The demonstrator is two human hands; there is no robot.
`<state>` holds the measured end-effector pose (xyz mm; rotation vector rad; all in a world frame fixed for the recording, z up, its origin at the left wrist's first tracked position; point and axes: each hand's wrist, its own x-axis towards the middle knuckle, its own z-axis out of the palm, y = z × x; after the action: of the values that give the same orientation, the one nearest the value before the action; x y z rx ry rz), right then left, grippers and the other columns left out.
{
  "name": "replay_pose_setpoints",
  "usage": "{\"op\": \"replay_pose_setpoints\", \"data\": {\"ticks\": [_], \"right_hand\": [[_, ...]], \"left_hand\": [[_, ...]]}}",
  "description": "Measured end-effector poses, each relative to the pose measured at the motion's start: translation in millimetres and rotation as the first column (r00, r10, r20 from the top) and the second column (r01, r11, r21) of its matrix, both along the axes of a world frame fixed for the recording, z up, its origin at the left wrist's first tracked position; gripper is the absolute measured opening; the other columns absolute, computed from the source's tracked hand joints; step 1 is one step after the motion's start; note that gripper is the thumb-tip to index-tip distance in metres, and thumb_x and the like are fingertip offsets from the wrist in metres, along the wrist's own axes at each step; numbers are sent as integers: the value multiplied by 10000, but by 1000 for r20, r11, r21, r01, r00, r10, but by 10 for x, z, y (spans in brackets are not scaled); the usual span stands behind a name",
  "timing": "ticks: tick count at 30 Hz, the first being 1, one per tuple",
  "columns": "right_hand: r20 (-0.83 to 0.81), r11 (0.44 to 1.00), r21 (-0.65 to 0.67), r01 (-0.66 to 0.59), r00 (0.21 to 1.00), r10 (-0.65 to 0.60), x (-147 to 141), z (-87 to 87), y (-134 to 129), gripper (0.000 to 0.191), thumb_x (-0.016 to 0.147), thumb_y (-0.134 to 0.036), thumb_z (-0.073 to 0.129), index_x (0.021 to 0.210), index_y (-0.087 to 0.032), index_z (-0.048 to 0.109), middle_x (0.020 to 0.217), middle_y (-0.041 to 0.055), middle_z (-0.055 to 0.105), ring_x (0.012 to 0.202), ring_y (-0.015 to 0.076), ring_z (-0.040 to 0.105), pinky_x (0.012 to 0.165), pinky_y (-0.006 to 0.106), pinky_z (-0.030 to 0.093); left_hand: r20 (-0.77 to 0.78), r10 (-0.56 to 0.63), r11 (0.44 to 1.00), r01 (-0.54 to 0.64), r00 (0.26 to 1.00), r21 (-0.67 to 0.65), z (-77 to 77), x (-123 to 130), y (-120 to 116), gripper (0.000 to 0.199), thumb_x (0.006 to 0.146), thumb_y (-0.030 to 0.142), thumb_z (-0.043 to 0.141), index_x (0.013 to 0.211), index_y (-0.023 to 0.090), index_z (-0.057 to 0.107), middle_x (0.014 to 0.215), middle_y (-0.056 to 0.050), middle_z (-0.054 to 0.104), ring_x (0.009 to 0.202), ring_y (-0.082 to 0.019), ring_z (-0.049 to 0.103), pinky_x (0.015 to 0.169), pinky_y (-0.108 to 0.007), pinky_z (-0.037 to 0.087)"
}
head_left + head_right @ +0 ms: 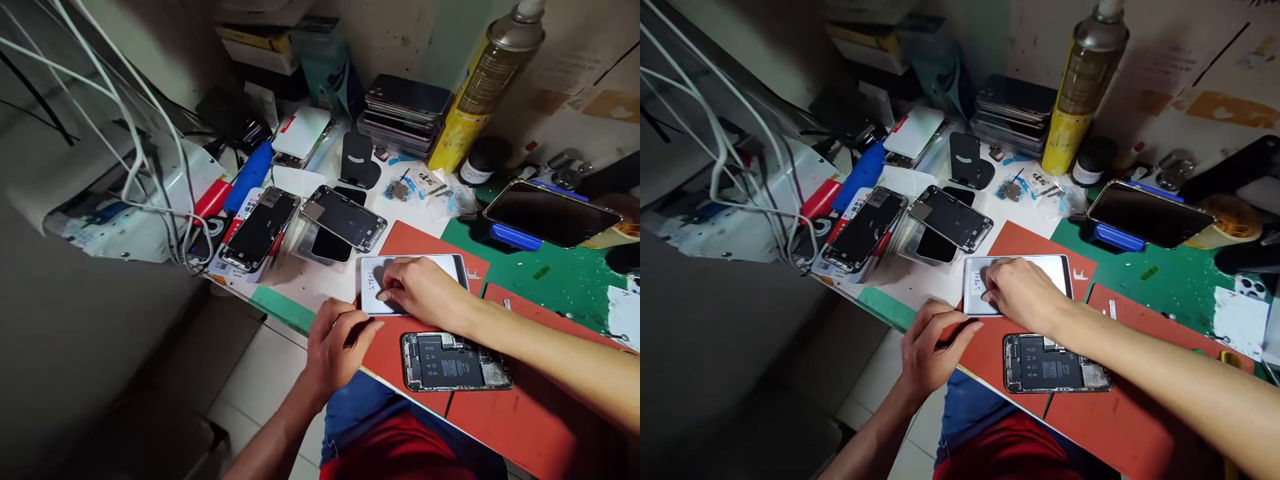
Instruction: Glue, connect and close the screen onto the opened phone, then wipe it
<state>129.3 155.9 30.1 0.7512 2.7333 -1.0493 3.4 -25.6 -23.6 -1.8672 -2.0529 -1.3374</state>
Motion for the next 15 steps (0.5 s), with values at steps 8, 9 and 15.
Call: {"op": "replay_pose_setpoints", "data": {"ticks": [8, 9, 15], "right_hand": [[97, 996, -77, 36, 995, -29, -67, 51, 29, 113, 921, -198, 734, 808, -191, 737, 829, 51, 721, 728, 159, 570, 676, 310, 363], [91, 994, -111, 17, 996, -6, -60, 75, 46, 154, 956, -202, 701, 808, -193, 743, 829, 48, 730, 740, 157, 582, 694, 304, 381], [48, 957, -286, 56, 998, -44, 169, 297, 231, 202, 1031, -191, 593, 1001, -197, 793, 958, 21, 816, 829, 131, 704, 747, 242, 488]], "left_hand": [[18, -30, 1000, 30, 999, -5, 12, -29, 8, 244, 896, 121, 853, 1033, 234, 685, 870, 8, 655, 775, -148, 663, 721, -273, 571], [10, -32, 999, 32, 999, -2, 12, -33, 9, 253, 892, 111, 856, 1037, 230, 686, 878, 4, 653, 780, -147, 665, 722, -269, 570], [-42, -40, 999, 40, 998, 4, 12, -46, 20, 248, 884, 109, 863, 1049, 208, 706, 918, -11, 666, 798, -145, 695, 750, -257, 578]]}}
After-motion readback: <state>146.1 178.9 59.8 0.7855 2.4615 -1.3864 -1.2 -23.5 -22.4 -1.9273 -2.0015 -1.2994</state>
